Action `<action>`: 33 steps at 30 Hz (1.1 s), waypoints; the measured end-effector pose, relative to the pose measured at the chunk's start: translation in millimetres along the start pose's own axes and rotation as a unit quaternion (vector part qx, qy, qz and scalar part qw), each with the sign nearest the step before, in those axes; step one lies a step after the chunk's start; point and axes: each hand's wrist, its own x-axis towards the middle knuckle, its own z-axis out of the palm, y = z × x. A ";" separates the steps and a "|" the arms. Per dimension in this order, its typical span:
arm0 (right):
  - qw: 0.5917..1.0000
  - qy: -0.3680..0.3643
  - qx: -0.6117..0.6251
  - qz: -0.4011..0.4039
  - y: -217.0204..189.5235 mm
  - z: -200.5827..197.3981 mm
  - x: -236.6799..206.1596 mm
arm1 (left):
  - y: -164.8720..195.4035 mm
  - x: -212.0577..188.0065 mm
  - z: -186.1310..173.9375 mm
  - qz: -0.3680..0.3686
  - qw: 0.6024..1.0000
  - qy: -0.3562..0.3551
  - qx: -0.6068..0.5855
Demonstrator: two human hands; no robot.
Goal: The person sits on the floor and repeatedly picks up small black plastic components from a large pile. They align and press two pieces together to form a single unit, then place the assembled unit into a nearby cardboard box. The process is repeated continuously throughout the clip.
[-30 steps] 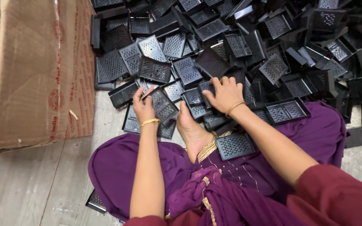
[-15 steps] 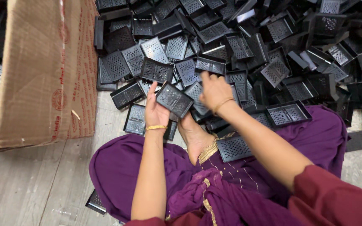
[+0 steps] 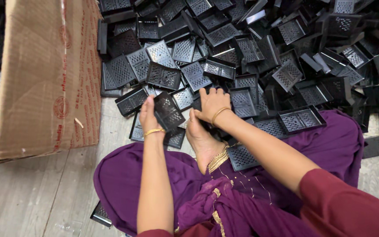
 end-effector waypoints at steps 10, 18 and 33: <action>0.958 0.108 0.234 -0.123 -18.4 14.3 -21.8 | -26.9 -31.6 45.6 -0.047 0.971 -0.196 -0.126; 0.882 0.071 0.438 -0.162 6.0 7.7 -18.9 | 15.4 -54.3 61.6 0.027 0.955 -0.285 -0.083; 0.889 0.118 0.398 -0.192 -3.1 -25.5 -40.0 | 36.9 -66.5 71.9 -0.007 0.935 -0.351 -0.056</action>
